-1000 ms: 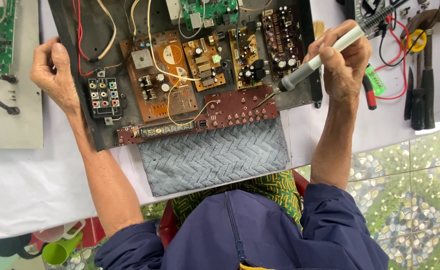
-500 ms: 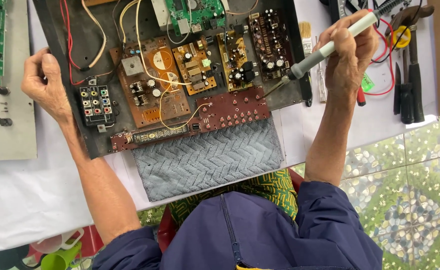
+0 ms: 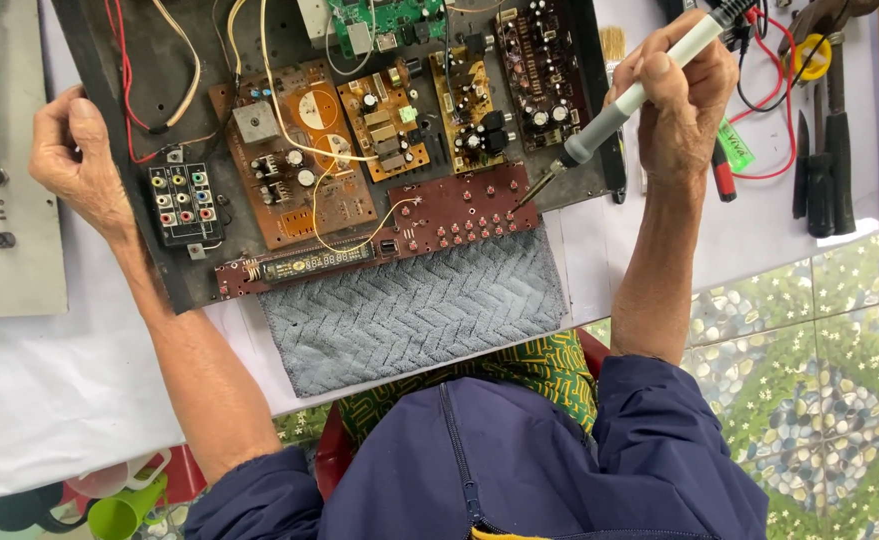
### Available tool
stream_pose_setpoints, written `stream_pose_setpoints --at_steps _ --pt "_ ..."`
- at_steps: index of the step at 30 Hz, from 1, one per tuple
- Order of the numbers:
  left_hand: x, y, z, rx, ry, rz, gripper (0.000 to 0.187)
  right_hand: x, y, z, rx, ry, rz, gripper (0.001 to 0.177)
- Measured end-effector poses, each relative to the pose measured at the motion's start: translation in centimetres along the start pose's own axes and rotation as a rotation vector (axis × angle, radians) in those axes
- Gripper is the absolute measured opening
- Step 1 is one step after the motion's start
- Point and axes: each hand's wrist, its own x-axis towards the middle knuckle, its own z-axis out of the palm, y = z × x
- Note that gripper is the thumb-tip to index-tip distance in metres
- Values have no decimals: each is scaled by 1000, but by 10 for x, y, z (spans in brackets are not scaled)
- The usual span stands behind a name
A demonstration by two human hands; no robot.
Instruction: The person is using a soldering iron to repair or assemble components on a large circuit board inside an electronic device.
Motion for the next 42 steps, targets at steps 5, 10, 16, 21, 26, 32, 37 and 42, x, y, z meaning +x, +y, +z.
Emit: stream_pose_setpoints --at_steps 5,10,16,21,26,32,37,42 --pt "0 0 0 14 2 -4 35 -1 0 1 13 -9 3 29" --pt "0 5 1 0 6 -10 32 -1 0 -1 0 -33 16 30" --pt "-1 2 1 -26 2 -10 38 -2 -1 2 -16 -12 30 28" --pt "1 5 2 -5 8 -26 33 0 -3 3 -44 -23 2 31" --pt "0 6 1 -24 -10 -7 43 -2 0 5 6 -16 19 36" --pt "0 10 3 -51 -2 -8 40 -2 0 10 58 -43 74 24" --pt "0 4 1 -27 -6 6 44 -3 0 10 25 -64 50 25" --pt "-1 15 4 -35 15 -42 35 -3 2 10 27 -31 75 29"
